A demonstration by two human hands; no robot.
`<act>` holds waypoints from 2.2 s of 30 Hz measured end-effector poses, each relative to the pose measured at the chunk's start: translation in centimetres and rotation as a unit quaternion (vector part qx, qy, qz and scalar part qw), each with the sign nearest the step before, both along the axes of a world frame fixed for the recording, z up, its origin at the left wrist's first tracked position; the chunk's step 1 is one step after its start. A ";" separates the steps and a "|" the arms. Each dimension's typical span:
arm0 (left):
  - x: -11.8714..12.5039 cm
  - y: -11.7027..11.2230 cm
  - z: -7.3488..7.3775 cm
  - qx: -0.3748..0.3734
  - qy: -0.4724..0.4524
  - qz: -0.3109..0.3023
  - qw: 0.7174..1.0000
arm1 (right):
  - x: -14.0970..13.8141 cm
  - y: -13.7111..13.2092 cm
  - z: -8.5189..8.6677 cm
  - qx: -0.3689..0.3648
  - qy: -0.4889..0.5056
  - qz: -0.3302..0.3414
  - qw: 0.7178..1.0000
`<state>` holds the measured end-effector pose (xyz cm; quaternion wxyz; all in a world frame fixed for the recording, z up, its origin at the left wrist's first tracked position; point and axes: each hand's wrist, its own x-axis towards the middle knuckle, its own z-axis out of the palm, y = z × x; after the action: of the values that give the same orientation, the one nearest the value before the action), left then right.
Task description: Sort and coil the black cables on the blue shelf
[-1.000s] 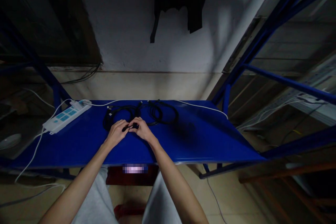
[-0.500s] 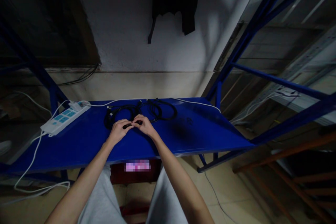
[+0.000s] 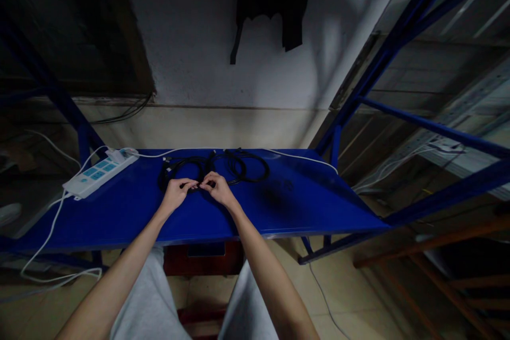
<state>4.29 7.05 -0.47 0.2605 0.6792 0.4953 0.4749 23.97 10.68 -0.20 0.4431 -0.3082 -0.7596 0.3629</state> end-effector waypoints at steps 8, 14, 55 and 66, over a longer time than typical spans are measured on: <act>0.5 -0.6 0.6 0.069 0.100 0.035 0.992 | -2.1 -0.7 -0.5 0.000 -0.070 -0.087 0.994; 0.9 -0.2 0.7 0.018 0.025 0.029 0.999 | -2.3 -1.1 -0.5 -0.010 -0.050 -0.107 0.993; 1.1 -0.2 0.7 0.053 0.150 0.023 0.987 | -2.3 -1.6 -0.5 -0.074 0.073 -0.077 0.992; 1.6 -1.2 0.9 0.125 0.312 0.076 0.939 | -2.1 -2.2 0.6 -0.083 0.040 -0.057 0.994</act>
<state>5.87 5.83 0.45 -0.0314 0.7806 0.5384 0.3159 21.90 8.49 0.37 0.4660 -0.3718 -0.6895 0.4113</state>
